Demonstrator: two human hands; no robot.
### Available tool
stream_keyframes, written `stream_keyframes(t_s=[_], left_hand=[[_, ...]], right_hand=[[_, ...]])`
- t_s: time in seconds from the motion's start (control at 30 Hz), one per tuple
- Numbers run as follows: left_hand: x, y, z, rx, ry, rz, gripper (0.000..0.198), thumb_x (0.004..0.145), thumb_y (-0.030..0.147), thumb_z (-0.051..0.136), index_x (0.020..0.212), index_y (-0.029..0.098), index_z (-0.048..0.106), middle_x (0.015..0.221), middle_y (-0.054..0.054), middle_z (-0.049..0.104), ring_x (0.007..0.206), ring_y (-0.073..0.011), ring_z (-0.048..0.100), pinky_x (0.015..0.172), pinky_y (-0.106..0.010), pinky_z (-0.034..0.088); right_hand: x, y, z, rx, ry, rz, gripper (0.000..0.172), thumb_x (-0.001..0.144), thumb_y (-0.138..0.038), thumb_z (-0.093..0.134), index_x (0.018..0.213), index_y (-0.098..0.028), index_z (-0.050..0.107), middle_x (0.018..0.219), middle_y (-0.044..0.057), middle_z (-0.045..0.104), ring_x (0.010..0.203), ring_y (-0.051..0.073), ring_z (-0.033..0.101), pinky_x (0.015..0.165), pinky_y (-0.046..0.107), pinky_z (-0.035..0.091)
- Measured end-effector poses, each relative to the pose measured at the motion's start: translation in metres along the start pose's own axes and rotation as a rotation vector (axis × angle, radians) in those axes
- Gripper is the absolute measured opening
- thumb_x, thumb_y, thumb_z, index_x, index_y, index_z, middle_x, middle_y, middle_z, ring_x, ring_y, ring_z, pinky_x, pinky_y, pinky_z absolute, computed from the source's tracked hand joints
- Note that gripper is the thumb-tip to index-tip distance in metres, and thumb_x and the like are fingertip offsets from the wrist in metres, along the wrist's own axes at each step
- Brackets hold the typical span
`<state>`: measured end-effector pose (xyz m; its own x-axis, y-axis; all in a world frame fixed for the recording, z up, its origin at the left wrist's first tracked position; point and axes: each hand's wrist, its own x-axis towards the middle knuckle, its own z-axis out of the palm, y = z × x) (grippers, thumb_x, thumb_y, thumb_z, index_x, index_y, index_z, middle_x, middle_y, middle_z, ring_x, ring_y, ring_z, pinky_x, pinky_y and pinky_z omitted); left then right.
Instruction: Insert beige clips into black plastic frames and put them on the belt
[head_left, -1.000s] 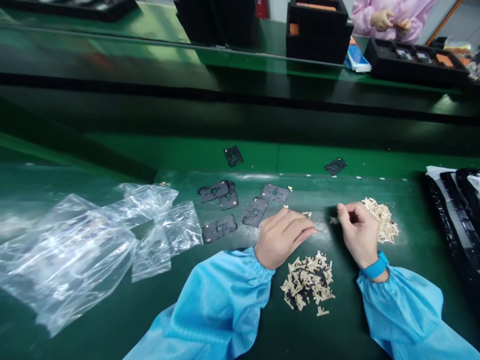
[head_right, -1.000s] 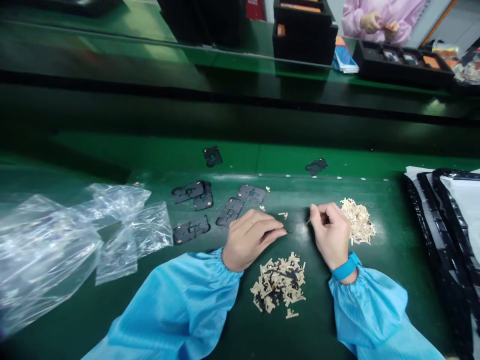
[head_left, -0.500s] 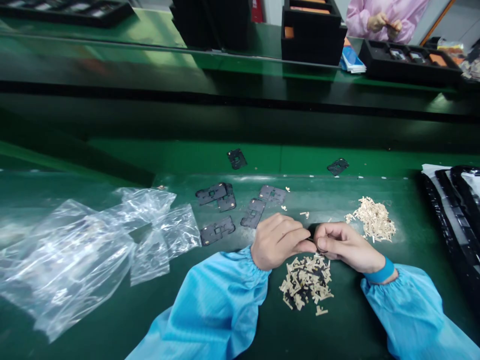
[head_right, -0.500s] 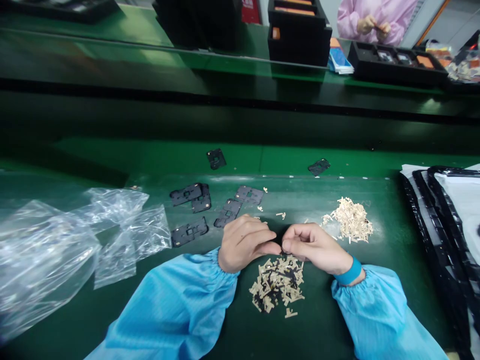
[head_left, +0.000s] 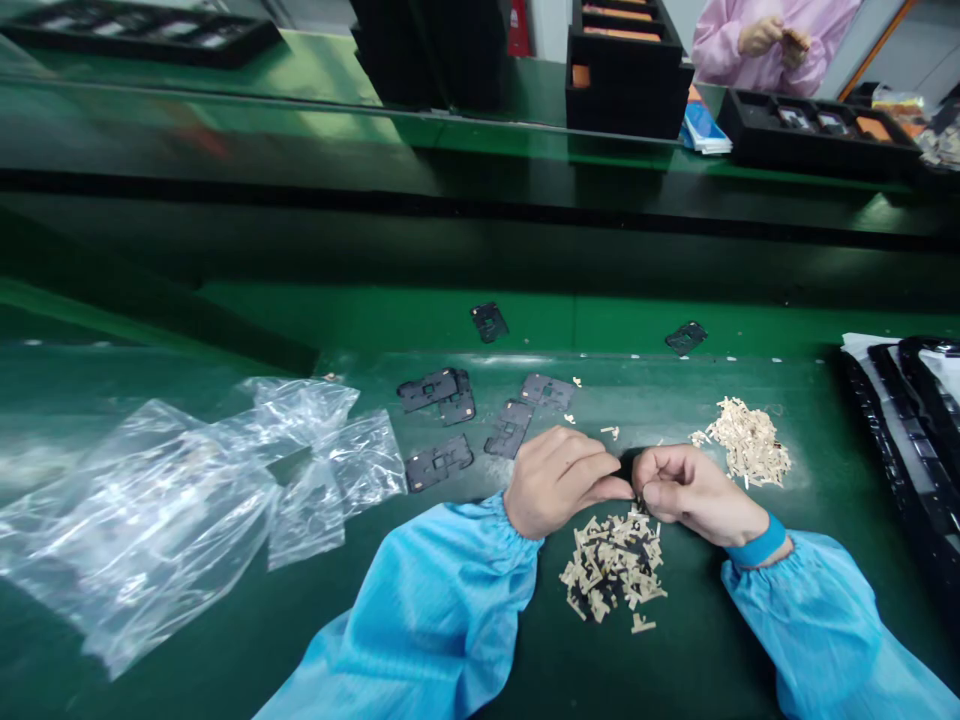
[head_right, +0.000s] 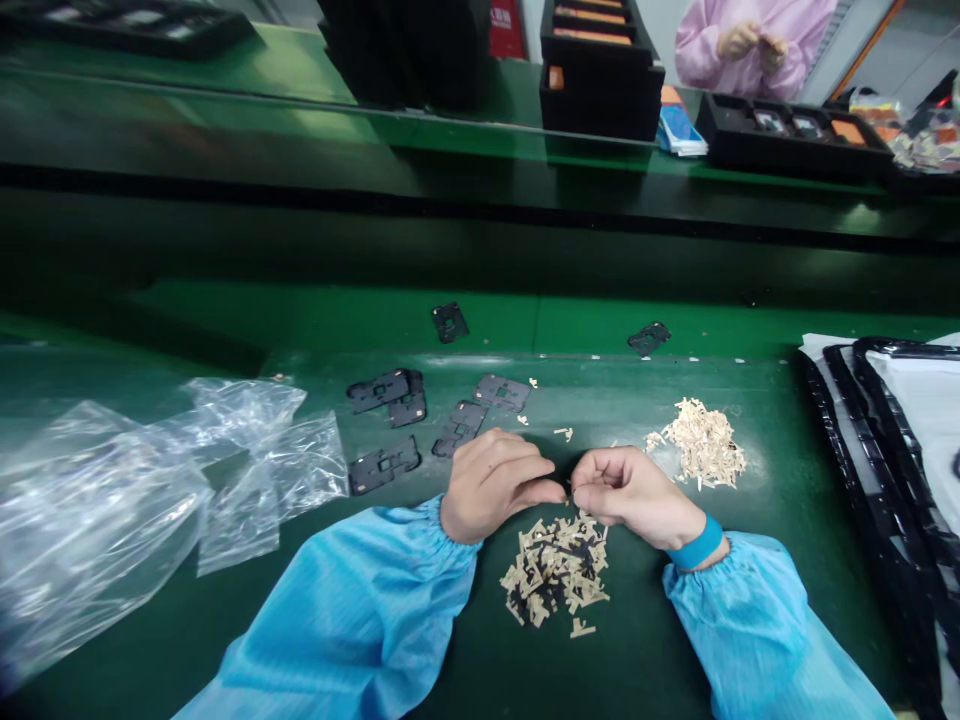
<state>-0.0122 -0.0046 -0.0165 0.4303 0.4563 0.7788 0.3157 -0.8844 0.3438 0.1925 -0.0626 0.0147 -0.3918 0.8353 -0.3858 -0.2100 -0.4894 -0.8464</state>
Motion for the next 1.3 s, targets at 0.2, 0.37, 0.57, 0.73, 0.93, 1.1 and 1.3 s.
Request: stream_keyframes(t_s=[0.2,0.37,0.57,0.73,0.93,1.1,1.3], left_hand=[[0.006,-0.002,-0.003,-0.023,0.013,-0.199,0.015,0.098,0.035,0.063,0.095,0.021,0.066,0.082,-0.003,0.073,0.077,-0.0154,0.066,0.073,-0.029,0.053],[0.020,-0.032,-0.021,0.181,-0.216,-0.368,0.015,0.101,0.031,0.057,0.104,0.019,0.067,0.100,-0.007,0.075,0.094,-0.0214,0.067,0.085,-0.034,0.052],[0.059,-0.093,-0.035,0.669,-0.426,-0.746,0.036,0.097,0.041,0.058,0.116,0.011,0.065,0.113,-0.021,0.070,0.104,-0.0365,0.065,0.083,-0.043,0.052],[0.086,-0.116,-0.017,0.813,-0.596,-0.933,0.060,0.098,0.055,0.049,0.118,0.001,0.063,0.121,-0.029,0.063,0.117,-0.0411,0.059,0.088,-0.045,0.053],[0.098,-0.122,-0.008,0.814,-0.697,-0.947,0.036,0.091,0.022,0.055,0.120,0.005,0.067,0.123,-0.026,0.065,0.117,-0.0367,0.063,0.092,-0.040,0.053],[0.099,-0.125,-0.022,0.821,-0.715,-0.951,0.036,0.087,0.016,0.054,0.119,0.007,0.067,0.117,-0.026,0.069,0.112,-0.0402,0.066,0.087,-0.045,0.053],[0.087,-0.115,-0.042,0.556,-0.392,-0.969,0.022,0.092,0.035,0.055,0.103,0.020,0.068,0.105,-0.013,0.075,0.102,-0.0323,0.070,0.085,-0.040,0.052]], right_hand=[[0.009,0.005,-0.006,-0.147,0.324,-0.183,0.043,0.076,-0.057,0.080,0.074,-0.018,0.062,0.055,-0.007,0.045,0.048,0.007,0.029,0.046,0.023,0.021],[0.019,0.010,-0.010,-0.259,0.488,-0.317,0.041,0.075,-0.055,0.080,0.074,-0.018,0.063,0.056,-0.005,0.048,0.049,0.009,0.035,0.047,0.023,0.026],[0.023,0.015,-0.011,-0.236,0.492,-0.380,0.040,0.075,-0.054,0.081,0.076,-0.018,0.063,0.059,-0.005,0.050,0.050,0.009,0.037,0.047,0.024,0.028],[0.025,0.019,-0.013,-0.227,0.487,-0.394,0.042,0.076,-0.057,0.080,0.076,-0.018,0.064,0.062,-0.003,0.053,0.051,0.009,0.040,0.049,0.024,0.031],[0.027,0.020,-0.013,-0.201,0.494,-0.377,0.044,0.074,-0.060,0.079,0.076,-0.019,0.063,0.062,-0.004,0.053,0.051,0.009,0.038,0.048,0.024,0.029],[0.027,0.016,-0.011,-0.173,0.477,-0.353,0.040,0.072,-0.055,0.080,0.075,-0.019,0.063,0.059,-0.005,0.049,0.051,0.009,0.036,0.048,0.024,0.027],[0.027,0.013,-0.008,-0.169,0.485,-0.353,0.033,0.070,-0.047,0.079,0.073,-0.020,0.062,0.057,-0.006,0.049,0.051,0.009,0.038,0.050,0.024,0.031]])
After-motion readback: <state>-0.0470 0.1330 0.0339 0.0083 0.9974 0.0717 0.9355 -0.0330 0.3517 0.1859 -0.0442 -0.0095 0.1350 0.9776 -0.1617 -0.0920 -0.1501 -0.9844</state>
